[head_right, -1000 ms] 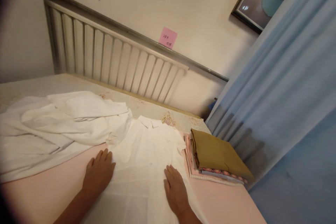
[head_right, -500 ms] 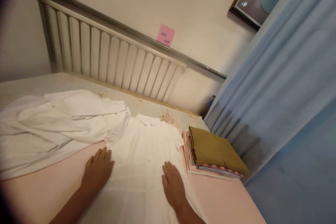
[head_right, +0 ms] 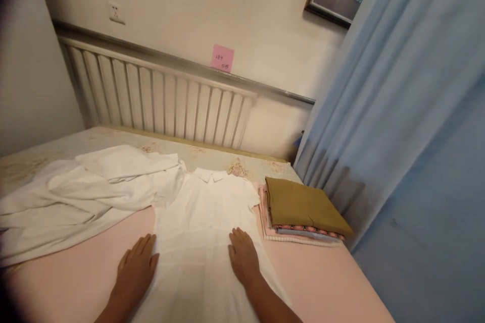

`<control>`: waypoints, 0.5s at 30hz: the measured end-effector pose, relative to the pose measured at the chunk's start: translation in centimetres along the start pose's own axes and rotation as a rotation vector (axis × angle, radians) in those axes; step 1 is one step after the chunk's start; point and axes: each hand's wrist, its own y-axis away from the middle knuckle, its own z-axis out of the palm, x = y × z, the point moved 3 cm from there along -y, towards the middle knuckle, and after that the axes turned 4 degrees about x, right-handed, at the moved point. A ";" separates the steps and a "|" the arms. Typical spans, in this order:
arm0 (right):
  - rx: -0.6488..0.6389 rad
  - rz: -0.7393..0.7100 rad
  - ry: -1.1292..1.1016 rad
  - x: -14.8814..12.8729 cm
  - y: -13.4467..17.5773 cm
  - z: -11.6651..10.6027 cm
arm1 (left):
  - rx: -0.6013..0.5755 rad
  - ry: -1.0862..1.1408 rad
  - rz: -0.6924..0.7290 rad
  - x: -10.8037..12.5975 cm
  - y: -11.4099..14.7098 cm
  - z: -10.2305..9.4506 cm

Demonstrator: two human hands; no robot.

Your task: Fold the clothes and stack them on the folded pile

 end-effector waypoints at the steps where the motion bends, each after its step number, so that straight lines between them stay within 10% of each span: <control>1: 0.006 -0.004 -0.018 0.1 0.1 -0.1 | 0.003 0.012 0.002 -0.2 0.6 -0.1; 7: -0.065 0.107 -0.110 2.6 1.9 -2.7 | 0.078 0.133 0.102 -2.4 4.1 -0.2; 15: -0.184 0.706 -0.029 7.7 7.5 -10.2 | 0.110 0.245 0.020 -3.9 7.8 -0.9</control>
